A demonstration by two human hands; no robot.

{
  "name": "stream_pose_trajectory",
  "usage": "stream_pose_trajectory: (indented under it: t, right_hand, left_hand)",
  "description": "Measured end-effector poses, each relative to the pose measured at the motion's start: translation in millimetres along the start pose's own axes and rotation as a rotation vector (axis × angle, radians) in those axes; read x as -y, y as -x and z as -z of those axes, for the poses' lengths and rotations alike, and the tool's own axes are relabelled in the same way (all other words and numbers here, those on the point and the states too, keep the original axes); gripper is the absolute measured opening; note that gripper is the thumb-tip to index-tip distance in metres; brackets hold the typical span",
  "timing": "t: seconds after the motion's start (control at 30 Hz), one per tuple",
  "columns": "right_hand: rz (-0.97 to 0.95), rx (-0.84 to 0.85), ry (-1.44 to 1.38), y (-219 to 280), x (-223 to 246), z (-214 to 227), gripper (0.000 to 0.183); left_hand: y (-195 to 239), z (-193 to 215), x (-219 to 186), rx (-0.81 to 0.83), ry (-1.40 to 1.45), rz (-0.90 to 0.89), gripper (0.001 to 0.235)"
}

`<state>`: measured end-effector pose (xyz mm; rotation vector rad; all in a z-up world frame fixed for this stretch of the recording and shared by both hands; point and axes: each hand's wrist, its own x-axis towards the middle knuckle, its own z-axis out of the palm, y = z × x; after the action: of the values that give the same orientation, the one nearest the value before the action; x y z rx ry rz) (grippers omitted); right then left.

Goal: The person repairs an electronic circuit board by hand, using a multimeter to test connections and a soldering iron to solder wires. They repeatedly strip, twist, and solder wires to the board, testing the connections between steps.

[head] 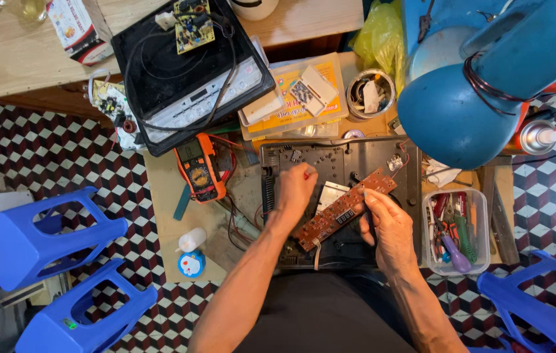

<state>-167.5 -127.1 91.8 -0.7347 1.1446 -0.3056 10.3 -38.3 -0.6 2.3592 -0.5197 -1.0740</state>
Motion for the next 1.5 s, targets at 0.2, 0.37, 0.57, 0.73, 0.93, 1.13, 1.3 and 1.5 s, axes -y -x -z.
stream_pose_trajectory:
  t: [0.2,0.37,0.57,0.73,0.93,1.13,1.3,1.5]
  right_hand:
    - [-0.021,0.046,0.058,-6,1,-4,0.029]
    - [-0.082,0.153,0.084,-14,-6,-14,0.019]
    - [-0.155,0.196,0.190,-21,-20,-29,0.016]
    - [-0.136,0.178,0.315,-32,-39,-51,0.015]
    - [0.201,0.124,0.709,-87,-46,-92,0.023]
    - [0.346,0.076,1.035,-112,-65,-117,0.030]
    - [0.529,0.016,1.059,-120,-76,-123,0.019]
    - [0.529,-0.098,0.997,-99,-63,-103,0.021]
  left_hand:
    - [10,88,7,0.026,0.482,-0.186,0.023]
    - [56,110,-2,0.004,0.504,-0.067,0.025]
    - [103,99,7,-0.071,0.483,0.088,0.024]
    - [122,84,22,-0.083,0.574,0.116,0.023]
    - [136,78,34,-0.011,0.625,0.180,0.025]
    - [142,86,47,-0.002,0.668,0.193,0.027]
    - [139,91,62,0.000,0.660,0.241,0.027]
    - [130,92,69,0.035,0.695,0.187,0.027]
